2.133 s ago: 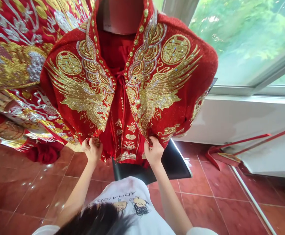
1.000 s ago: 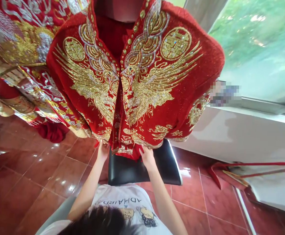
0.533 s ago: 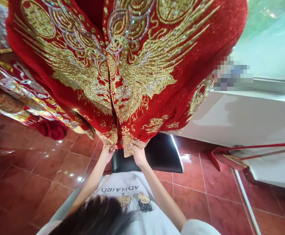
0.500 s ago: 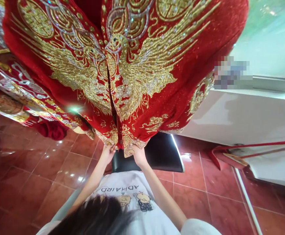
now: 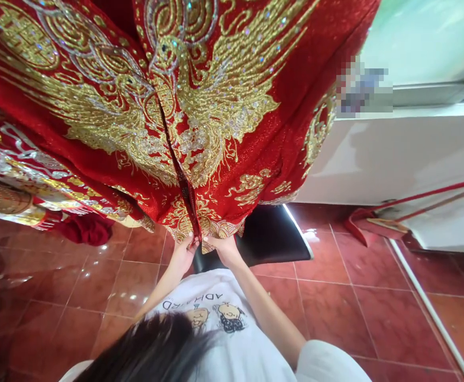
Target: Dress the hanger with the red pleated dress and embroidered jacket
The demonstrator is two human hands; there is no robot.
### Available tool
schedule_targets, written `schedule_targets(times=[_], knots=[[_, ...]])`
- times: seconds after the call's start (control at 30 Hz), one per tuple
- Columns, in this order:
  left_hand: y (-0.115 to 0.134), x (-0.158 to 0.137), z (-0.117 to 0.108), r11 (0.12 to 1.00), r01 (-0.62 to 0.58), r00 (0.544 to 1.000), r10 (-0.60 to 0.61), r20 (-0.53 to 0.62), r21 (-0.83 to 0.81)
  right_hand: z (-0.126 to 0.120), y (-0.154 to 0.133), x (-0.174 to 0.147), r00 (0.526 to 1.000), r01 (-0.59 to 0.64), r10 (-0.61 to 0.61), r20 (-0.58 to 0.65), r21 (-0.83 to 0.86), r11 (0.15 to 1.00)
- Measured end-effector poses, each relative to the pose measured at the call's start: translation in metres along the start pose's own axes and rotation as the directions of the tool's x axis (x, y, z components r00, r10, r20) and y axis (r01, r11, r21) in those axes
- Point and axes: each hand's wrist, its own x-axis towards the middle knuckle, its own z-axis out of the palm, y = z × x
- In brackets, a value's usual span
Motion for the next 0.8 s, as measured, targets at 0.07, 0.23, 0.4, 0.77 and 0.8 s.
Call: schedule_targets(times=[0.07,0.23,0.4,0.77,0.8], knots=[[0.001,0.000,0.001,1.000,0.008,1.000,-0.007,0.021,-0.015,0.002,0.002,-0.002,1.000,0.007,-0.006,-0.006,0.033,0.999],[0.001,0.001,0.004,0.999,0.008,0.999,-0.006,0.054,-0.047,0.006,0.006,-0.001,0.998,0.026,-0.023,-0.064,0.052,0.998],[0.002,0.001,0.006,0.997,-0.044,0.993,0.050,0.103,-0.061,0.008,0.004,0.002,0.999,0.037,-0.035,-0.038,0.050,0.998],[-0.011,0.006,0.000,0.982,-0.166,0.983,0.173,0.069,-0.089,0.026,0.019,0.010,0.975,0.044,-0.028,-0.220,0.065,0.997],[-0.014,0.009,-0.003,0.981,-0.180,0.981,0.184,0.053,-0.073,0.023,0.021,0.011,0.968,-0.011,0.020,-0.251,0.037,0.999]])
